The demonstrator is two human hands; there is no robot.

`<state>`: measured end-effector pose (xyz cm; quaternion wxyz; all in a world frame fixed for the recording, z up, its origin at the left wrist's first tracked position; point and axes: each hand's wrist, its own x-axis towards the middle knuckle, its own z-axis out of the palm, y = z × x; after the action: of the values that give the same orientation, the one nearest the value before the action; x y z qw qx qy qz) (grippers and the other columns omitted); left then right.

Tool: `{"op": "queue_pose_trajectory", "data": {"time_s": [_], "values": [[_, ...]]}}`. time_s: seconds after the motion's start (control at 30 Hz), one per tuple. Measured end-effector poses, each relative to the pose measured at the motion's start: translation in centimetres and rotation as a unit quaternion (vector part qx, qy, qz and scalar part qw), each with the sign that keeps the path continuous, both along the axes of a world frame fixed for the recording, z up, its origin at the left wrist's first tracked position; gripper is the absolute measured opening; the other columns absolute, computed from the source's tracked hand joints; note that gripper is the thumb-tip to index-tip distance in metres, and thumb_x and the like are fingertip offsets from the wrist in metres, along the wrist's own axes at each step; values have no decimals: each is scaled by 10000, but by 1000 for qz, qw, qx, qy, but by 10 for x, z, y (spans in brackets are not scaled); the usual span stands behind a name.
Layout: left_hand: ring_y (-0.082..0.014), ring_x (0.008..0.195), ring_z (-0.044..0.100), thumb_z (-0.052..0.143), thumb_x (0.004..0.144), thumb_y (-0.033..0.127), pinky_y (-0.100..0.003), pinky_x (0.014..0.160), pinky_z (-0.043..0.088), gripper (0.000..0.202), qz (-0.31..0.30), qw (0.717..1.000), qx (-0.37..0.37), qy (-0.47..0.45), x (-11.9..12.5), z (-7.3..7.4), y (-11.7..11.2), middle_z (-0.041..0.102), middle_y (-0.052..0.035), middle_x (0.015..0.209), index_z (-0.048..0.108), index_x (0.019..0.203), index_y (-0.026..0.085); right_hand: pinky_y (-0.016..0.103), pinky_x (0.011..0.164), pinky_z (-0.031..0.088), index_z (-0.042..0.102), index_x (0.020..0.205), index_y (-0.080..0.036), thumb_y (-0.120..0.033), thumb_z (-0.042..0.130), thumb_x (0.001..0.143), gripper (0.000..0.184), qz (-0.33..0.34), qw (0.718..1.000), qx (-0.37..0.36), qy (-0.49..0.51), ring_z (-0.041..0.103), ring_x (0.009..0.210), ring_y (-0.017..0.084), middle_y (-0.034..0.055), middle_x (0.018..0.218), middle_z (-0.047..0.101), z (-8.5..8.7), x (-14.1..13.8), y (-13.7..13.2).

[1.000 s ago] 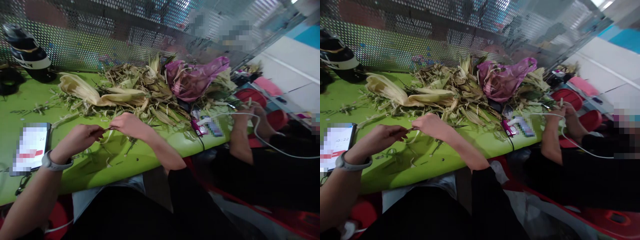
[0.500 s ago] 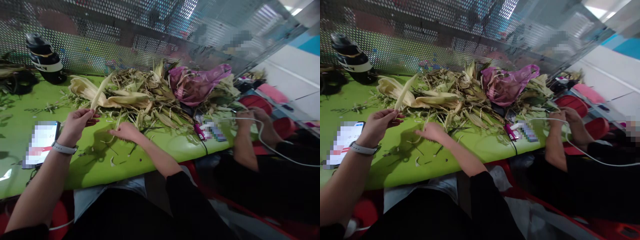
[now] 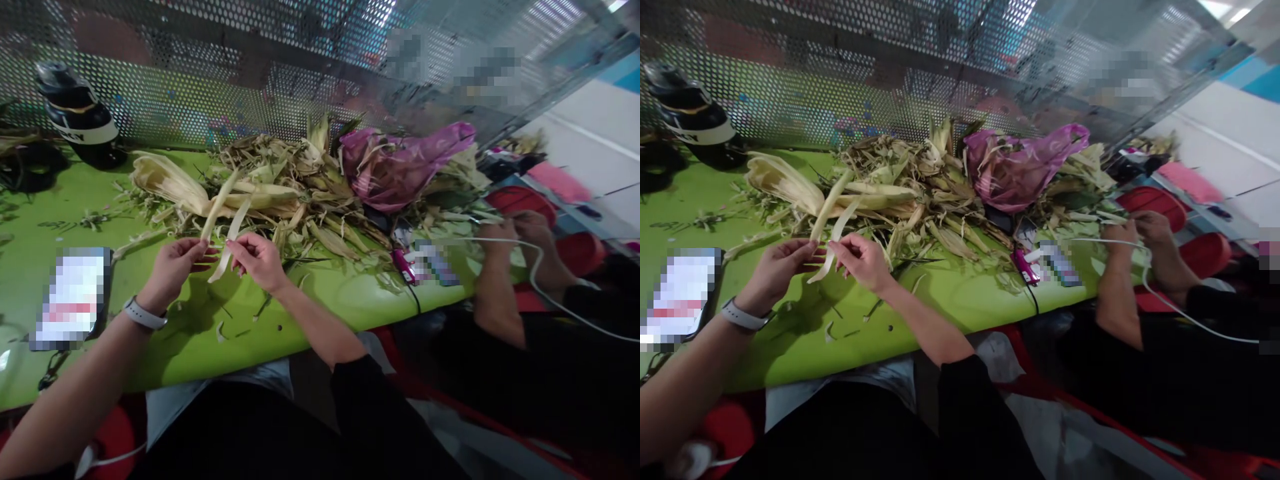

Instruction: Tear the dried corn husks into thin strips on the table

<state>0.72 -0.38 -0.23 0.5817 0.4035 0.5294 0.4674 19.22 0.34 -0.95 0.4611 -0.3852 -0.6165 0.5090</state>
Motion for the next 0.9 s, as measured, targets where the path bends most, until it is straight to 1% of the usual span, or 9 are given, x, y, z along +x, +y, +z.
{"op": "queue_pose_trajectory", "data": {"time_s": [0.1,0.23,0.33,0.4,0.5,0.57,0.63,0.8,0.9], "values": [[-159,675,703,794,710,394,-231,604,530,334,-50,998,-24,-12,13,-1,-7,757,-84,819,721,882,117,180,473,447,587,796,-192,-512,613,856,327,-56,997,46,-8,524,478,56,-42,612,591,-8,-4,1],[-176,705,730,784,713,364,-226,590,544,298,-67,995,-57,-42,21,-1,-12,765,-76,852,722,901,141,207,518,446,601,809,-201,-490,588,884,299,-109,991,69,-19,483,493,63,-49,605,540,-14,-7,7],[-181,728,739,750,749,336,-223,591,550,239,-66,993,-76,-54,22,-1,-14,771,-82,858,725,898,151,228,615,474,645,789,-203,-433,623,875,247,-157,979,130,-25,518,621,86,-19,702,551,-15,-8,10],[-183,743,741,742,763,331,-227,605,554,232,-63,993,-81,-57,23,-1,-15,773,-90,866,726,906,149,238,688,492,670,788,-203,-410,657,851,217,-184,970,156,-18,550,736,102,8,818,574,-16,-9,12],[-191,767,745,755,762,333,-243,635,563,270,-69,992,-85,-69,22,-2,-16,776,-105,916,723,951,142,242,706,503,674,817,-197,-419,651,849,225,-164,978,125,8,585,791,112,27,904,610,-21,-10,15],[-196,783,746,760,760,328,-251,656,568,287,-73,990,-88,-78,21,-3,-16,777,-111,934,720,972,139,240,676,497,659,825,-190,-423,627,865,239,-132,987,88,16,590,725,106,14,832,629,-24,-10,16],[-199,794,748,759,760,309,-252,667,569,274,-80,989,-87,-87,21,-4,-16,778,-110,935,717,969,137,241,670,491,646,823,-187,-424,616,870,244,-120,990,68,9,583,672,102,-4,755,630,-26,-9,16],[-217,773,751,684,783,245,-287,682,587,189,-67,984,-98,-130,22,-2,-15,776,-111,875,702,924,120,241,689,482,638,816,-185,-416,618,866,237,-134,987,84,-9,586,678,105,-7,753,644,-24,-6,15],[-235,778,751,644,801,282,-313,693,598,196,-65,980,-102,-157,21,-1,-14,774,-120,849,708,879,114,241,695,480,639,809,-185,-408,616,865,231,-134,986,97,-14,585,682,107,-6,760,648,-24,-6,15]]}}
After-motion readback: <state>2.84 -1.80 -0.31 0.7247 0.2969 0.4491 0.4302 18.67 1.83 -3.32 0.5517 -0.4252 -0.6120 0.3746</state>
